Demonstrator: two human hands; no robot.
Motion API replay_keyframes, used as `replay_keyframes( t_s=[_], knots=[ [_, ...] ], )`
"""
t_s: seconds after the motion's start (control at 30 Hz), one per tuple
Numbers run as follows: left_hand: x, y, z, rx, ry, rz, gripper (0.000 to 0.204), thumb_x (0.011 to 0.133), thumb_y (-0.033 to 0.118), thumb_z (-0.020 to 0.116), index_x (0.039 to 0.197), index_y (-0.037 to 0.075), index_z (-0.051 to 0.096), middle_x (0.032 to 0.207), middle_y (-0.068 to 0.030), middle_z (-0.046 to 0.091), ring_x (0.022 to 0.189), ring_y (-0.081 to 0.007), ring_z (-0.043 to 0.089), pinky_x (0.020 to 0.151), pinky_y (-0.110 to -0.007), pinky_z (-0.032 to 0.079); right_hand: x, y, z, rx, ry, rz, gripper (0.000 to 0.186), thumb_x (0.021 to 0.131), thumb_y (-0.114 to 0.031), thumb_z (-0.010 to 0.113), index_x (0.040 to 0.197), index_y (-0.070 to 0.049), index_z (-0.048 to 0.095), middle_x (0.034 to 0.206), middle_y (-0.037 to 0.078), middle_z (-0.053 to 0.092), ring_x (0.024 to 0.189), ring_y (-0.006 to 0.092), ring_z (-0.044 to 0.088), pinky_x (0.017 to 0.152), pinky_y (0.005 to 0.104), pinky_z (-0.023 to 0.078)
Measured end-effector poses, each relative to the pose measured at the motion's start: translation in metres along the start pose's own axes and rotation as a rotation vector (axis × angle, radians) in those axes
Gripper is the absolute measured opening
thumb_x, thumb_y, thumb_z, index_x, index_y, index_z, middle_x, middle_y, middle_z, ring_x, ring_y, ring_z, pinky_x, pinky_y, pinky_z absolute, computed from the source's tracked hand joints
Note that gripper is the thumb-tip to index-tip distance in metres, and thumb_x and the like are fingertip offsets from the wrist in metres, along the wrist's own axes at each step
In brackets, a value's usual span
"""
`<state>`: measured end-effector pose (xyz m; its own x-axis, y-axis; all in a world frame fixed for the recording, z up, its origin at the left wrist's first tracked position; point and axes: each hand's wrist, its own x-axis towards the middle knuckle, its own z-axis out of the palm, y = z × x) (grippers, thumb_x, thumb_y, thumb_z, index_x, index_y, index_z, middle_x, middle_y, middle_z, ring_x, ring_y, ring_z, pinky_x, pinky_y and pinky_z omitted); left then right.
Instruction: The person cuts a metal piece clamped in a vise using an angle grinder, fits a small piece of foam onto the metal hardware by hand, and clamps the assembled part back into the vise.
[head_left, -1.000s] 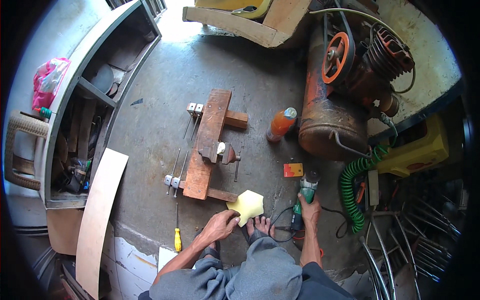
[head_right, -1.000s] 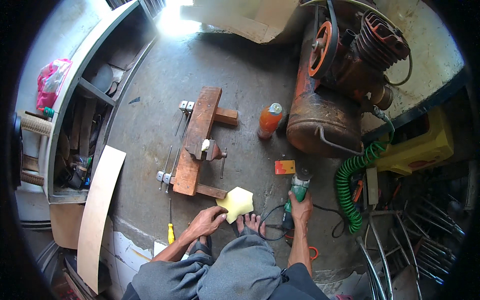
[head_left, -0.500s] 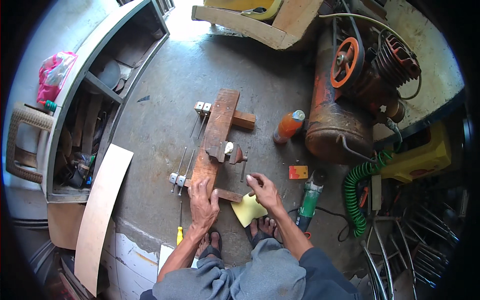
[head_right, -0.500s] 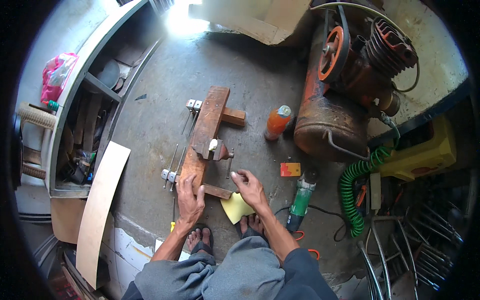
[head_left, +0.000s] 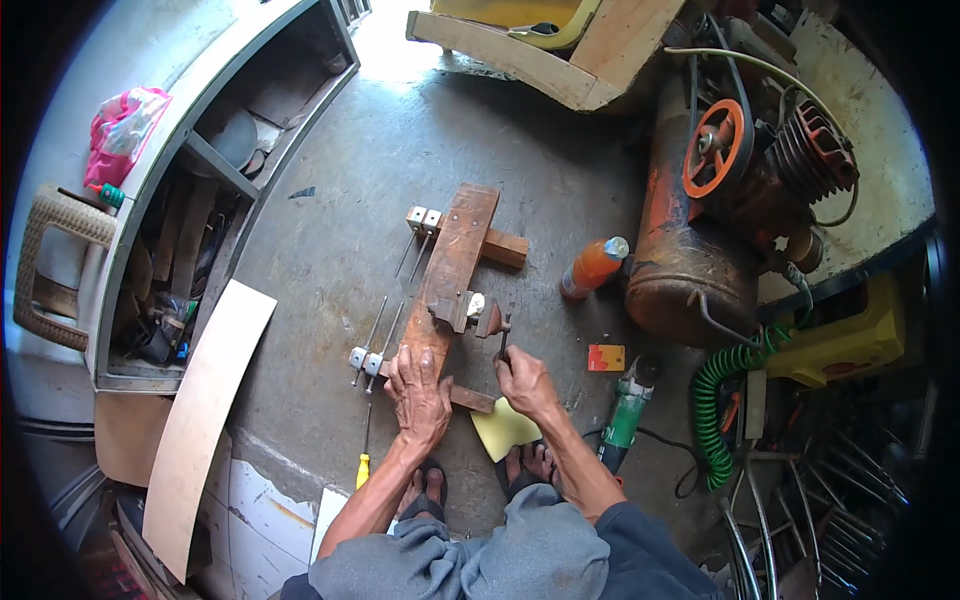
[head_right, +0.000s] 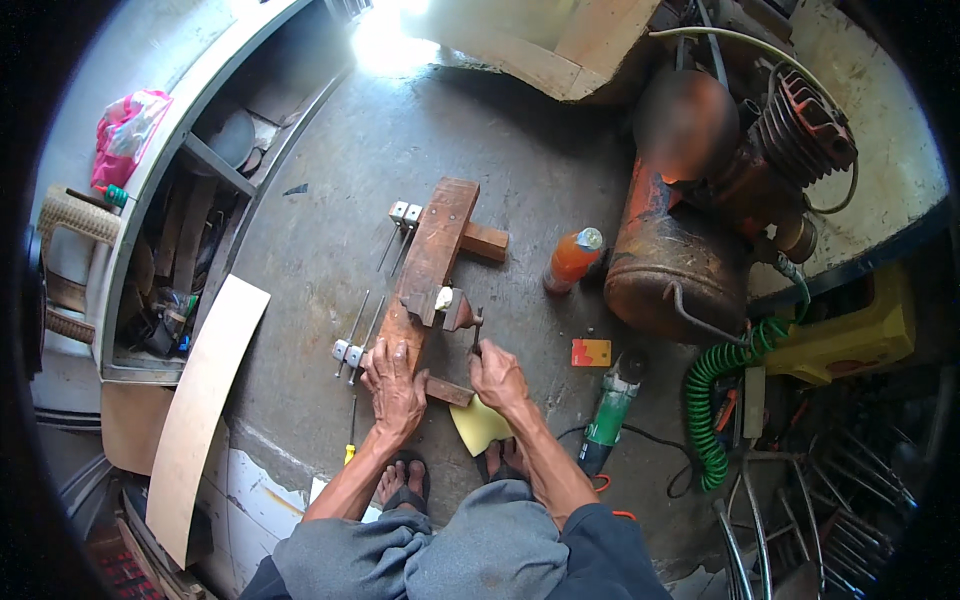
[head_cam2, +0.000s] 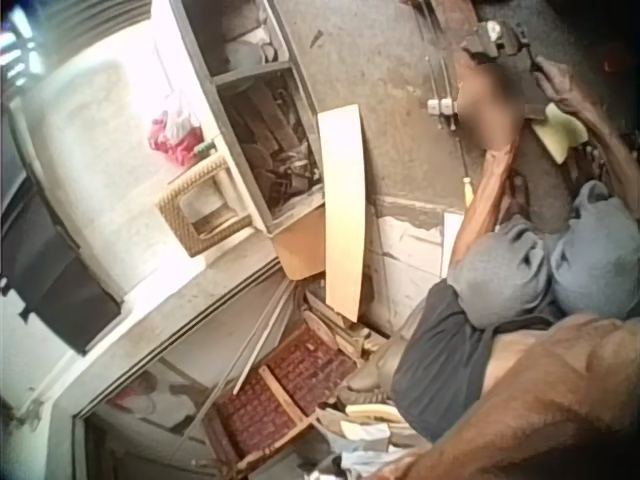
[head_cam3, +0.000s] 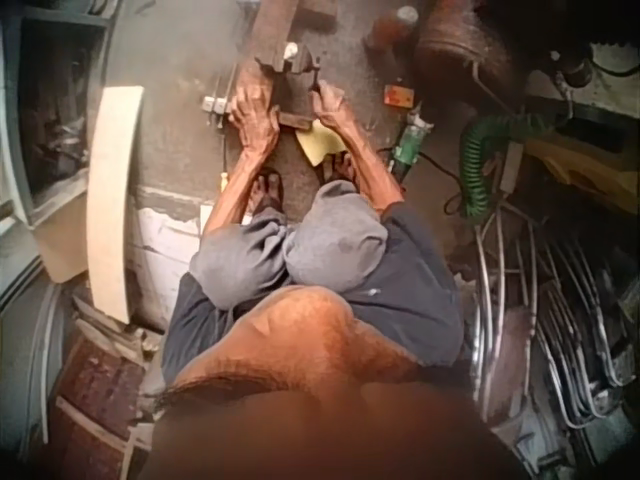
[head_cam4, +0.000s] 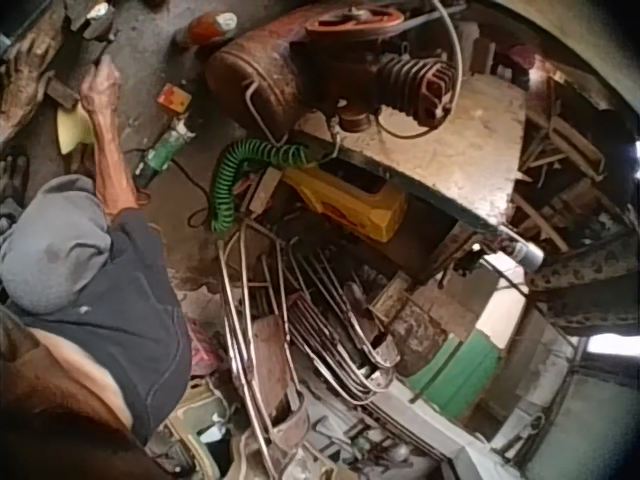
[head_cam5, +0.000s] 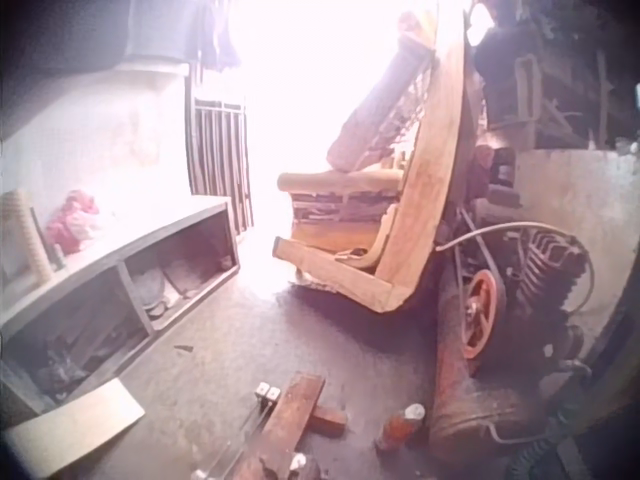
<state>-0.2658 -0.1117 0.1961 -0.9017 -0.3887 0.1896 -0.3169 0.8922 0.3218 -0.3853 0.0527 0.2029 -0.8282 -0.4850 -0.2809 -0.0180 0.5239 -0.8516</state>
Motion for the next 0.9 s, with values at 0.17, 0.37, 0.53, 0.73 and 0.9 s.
replay_keyframes(
  t_s=[0.17, 0.37, 0.53, 0.73, 0.9],
  knots=[
    [0.001, -0.009, 0.006, 0.069, -0.027, 0.06, 0.072, 0.084, 0.028, 0.076, 0.144, 0.005, 0.044, 0.147, -0.0267, 0.036, 0.133, -0.0459, 0.036, 0.102, -0.058, 0.034, 0.051, 0.051, 0.017, -0.094, 0.38, -0.28, 0.016, 0.097, -0.015, 0.056, 0.098, 0.0, 0.063, 0.084, 0.024, 0.068, 0.082, 0.044, 0.066, 0.073, 0.0489, 0.052],
    [-0.003, -0.013, 0.011, 0.1, 0.004, 0.085, 0.072, 0.085, 0.032, 0.075, 0.145, 0.008, 0.043, 0.147, -0.0257, 0.037, 0.133, -0.0434, 0.037, 0.099, -0.055, 0.035, 0.08, -0.021, -0.056, 0.279, 0.043, 0.018, 0.033, 0.101, -0.032, 0.063, 0.092, 0.0, 0.069, 0.083, 0.008, 0.071, 0.075, 0.0139, 0.064, 0.067, 0.0319, 0.05],
    [-0.003, -0.015, 0.012, 0.107, 0.005, 0.076, 0.071, 0.085, 0.033, 0.074, 0.144, 0.008, 0.043, 0.147, -0.0255, 0.037, 0.134, -0.0428, 0.037, 0.098, -0.054, 0.035, 0.026, -0.043, -0.049, 0.504, -0.017, -0.244, 0.025, 0.101, -0.026, 0.067, 0.112, -0.004, 0.072, 0.088, -0.003, 0.067, 0.08, 0.0068, 0.058, 0.07, 0.0247, 0.047],
    [-0.002, -0.011, 0.012, 0.068, 0.012, 0.091, 0.075, 0.081, 0.028, 0.077, 0.144, 0.008, 0.042, 0.146, -0.0257, 0.036, 0.131, -0.0451, 0.036, 0.1, -0.056, 0.033, 0.014, -0.039, -0.045, 0.763, -0.135, -0.048, 0.026, 0.101, -0.026, 0.067, 0.113, -0.004, 0.07, 0.079, -0.008, 0.056, 0.067, 0.0028, 0.047, 0.058, 0.0205, 0.039],
    [-0.002, -0.013, 0.015, 0.053, 0.032, 0.106, 0.076, 0.08, 0.027, 0.078, 0.144, 0.008, 0.042, 0.146, -0.0258, 0.036, 0.131, -0.0447, 0.036, 0.1, -0.056, 0.033, -0.021, 0.016, 0.001, 0.406, 0.045, -0.232, 0.028, 0.102, -0.027, 0.065, 0.112, -0.002, 0.071, 0.077, -0.003, 0.061, 0.066, 0.0052, 0.053, 0.059, 0.0235, 0.044]
  ],
)
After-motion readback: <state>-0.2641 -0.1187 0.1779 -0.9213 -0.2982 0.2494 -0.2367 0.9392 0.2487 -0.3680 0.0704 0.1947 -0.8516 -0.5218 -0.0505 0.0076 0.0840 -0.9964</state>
